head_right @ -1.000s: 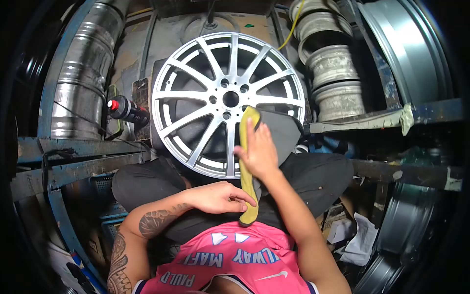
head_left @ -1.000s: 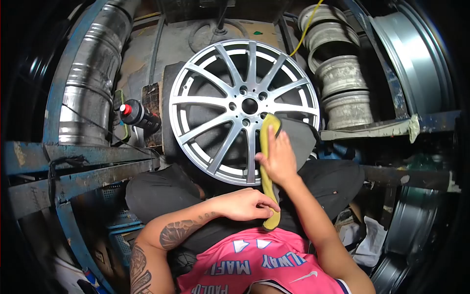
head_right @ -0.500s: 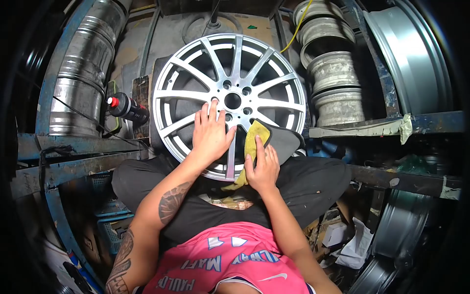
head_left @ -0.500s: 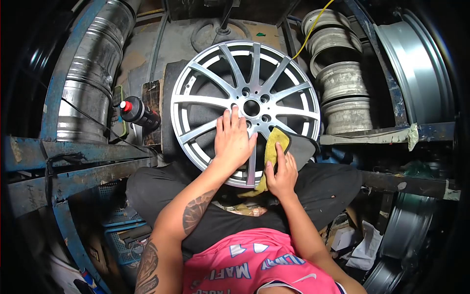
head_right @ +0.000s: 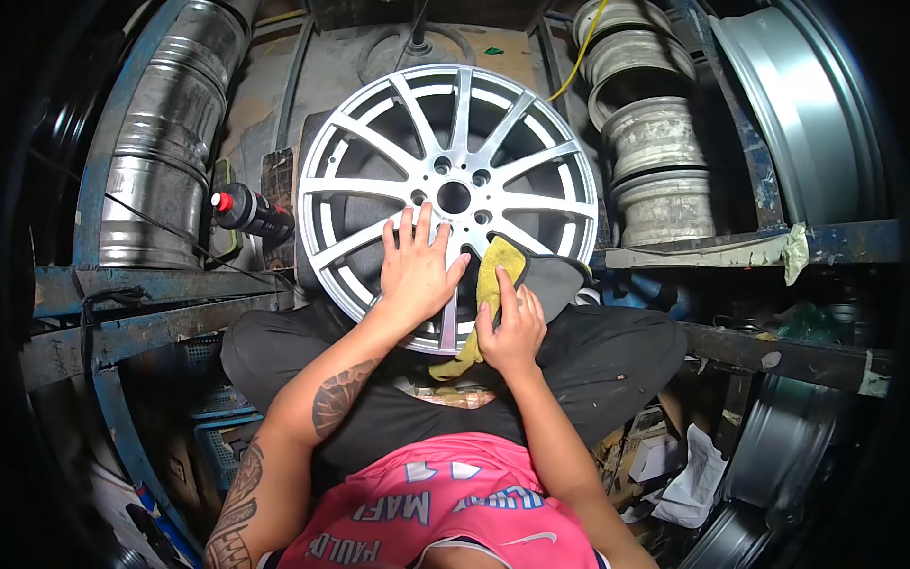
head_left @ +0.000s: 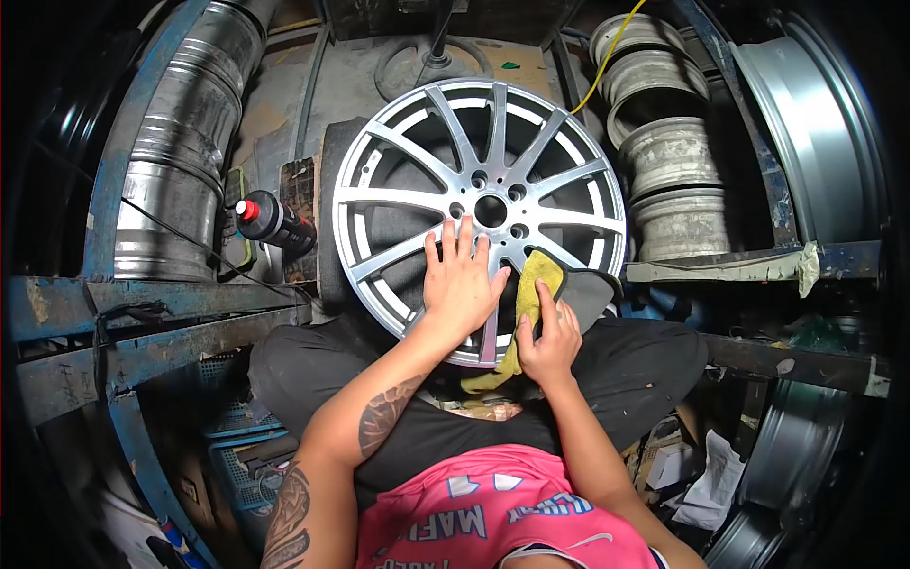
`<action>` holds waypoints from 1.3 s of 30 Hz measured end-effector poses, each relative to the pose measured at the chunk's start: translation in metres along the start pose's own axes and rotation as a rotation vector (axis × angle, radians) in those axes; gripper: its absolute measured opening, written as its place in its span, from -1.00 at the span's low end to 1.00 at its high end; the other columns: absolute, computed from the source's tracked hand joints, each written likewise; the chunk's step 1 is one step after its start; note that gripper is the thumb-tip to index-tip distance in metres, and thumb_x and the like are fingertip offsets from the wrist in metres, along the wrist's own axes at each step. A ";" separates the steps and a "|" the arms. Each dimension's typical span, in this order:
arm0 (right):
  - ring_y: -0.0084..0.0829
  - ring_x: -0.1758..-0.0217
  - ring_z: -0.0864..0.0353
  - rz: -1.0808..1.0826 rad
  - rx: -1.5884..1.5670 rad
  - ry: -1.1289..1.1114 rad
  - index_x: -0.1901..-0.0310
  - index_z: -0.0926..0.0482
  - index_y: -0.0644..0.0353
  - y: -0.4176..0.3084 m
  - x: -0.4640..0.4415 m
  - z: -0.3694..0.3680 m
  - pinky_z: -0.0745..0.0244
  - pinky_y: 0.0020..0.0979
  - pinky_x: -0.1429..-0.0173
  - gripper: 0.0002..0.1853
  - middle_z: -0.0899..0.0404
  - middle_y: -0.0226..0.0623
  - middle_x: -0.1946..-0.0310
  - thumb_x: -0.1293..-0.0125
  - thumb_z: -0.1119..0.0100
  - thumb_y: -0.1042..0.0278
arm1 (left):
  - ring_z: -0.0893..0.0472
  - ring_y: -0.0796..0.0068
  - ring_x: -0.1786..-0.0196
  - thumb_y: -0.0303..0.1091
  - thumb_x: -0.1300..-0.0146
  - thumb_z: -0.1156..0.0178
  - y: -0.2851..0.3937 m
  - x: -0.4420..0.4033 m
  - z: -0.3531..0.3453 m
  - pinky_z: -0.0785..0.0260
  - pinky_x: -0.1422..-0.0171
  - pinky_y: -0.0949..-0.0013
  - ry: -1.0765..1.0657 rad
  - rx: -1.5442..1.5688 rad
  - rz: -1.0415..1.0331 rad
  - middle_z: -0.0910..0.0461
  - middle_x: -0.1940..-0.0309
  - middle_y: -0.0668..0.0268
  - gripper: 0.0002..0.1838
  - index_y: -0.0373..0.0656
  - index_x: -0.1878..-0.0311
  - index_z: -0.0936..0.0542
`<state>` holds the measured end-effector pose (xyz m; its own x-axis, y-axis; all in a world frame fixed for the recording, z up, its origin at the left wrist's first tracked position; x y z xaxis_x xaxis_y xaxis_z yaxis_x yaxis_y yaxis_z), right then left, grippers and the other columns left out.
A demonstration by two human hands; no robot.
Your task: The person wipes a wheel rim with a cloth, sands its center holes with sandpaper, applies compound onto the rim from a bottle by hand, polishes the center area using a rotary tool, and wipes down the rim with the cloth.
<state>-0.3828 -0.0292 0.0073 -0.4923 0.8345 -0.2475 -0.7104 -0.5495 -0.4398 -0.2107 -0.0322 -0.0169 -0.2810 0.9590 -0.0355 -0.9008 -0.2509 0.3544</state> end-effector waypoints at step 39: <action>0.00 -0.02 -0.68 0.066 -0.039 0.027 -0.16 -0.68 0.14 -0.007 -0.029 0.008 -0.57 -0.12 -0.10 -0.57 -0.67 -0.02 0.11 -0.20 -0.28 0.47 | -0.25 -0.08 -0.59 -0.07 -0.35 -0.15 0.016 0.000 -0.005 0.17 -0.63 -0.40 -0.051 0.008 -0.093 -0.46 -0.44 -0.05 -0.37 -0.34 -0.35 -0.51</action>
<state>-0.3674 -0.0503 0.0243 -0.5232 0.7977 -0.2997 -0.6566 -0.6016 -0.4550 -0.2274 -0.0366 -0.0159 -0.1791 0.9836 -0.0215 -0.9194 -0.1596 0.3596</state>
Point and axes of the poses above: each hand's wrist, its own x-axis away from the middle knuckle, its own z-axis out of the back of the hand, y = z × x, the point moved 10 cm from there along -x, towards the middle knuckle
